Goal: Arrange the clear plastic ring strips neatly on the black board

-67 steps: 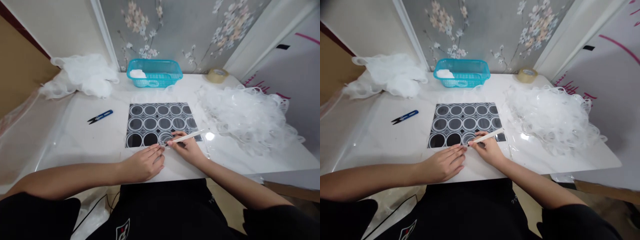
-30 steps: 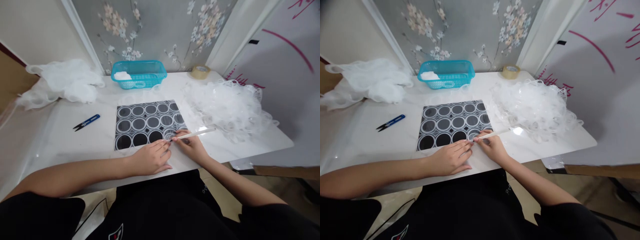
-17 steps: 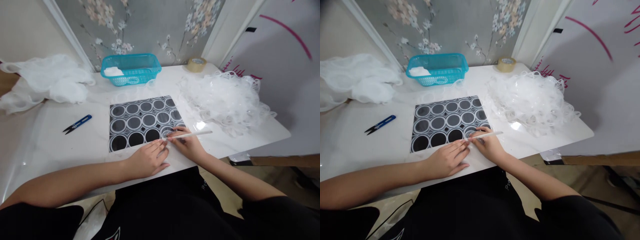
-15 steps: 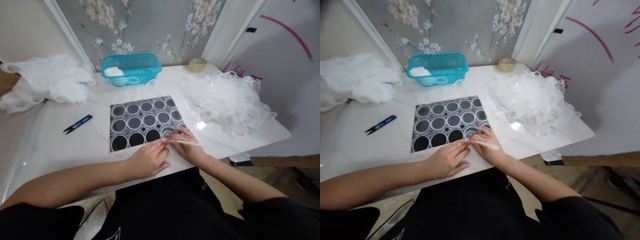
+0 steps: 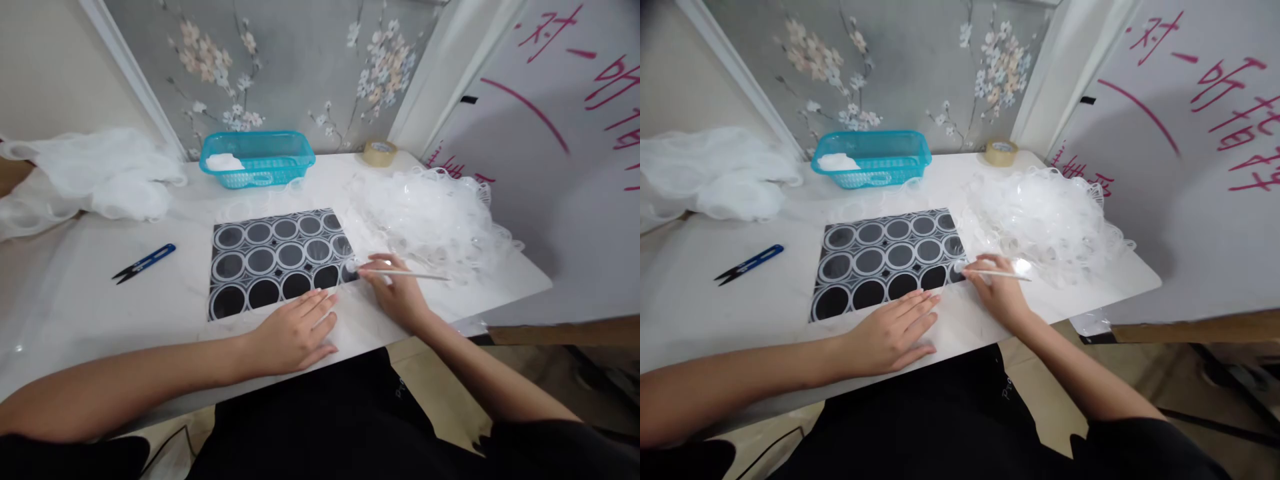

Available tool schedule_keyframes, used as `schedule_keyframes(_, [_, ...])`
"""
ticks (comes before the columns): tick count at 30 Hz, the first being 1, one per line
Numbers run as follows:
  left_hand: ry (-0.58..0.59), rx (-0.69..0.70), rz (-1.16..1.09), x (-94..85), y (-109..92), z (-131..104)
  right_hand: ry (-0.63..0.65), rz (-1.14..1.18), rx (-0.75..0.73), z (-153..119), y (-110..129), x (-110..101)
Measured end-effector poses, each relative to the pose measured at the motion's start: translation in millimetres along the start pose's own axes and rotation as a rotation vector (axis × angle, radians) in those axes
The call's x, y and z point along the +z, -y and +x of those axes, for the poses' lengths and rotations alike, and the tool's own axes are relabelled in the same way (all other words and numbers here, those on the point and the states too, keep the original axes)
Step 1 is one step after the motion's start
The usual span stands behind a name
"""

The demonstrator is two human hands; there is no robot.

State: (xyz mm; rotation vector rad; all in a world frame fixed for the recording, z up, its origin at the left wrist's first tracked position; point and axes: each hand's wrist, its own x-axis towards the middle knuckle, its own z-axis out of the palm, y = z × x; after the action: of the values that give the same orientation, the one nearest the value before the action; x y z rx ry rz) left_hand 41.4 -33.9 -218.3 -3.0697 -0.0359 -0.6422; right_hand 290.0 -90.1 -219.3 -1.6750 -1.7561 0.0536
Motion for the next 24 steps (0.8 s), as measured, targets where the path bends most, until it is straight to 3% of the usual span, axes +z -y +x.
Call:
schedule_keyframes(3, [0.04, 0.014, 0.027, 5.2, 0, 14, 0.036, 0.238, 0.152, -19, 6, 13])
schedule_keyframes(6, [0.064, 0.03, 0.038, 13.4, 4, 27, 0.026, 0.368, 0.256, -19, 7, 13])
schedule_keyframes(11, [0.097, 0.029, 0.045, 21.0, 6, 34, 0.073, 0.42, 0.252, -12, 6, 7])
schedule_keyframes(24, [0.045, 0.02, 0.011, 22.5, 5, 33, 0.096, 0.403, 0.278, -13, 6, 7])
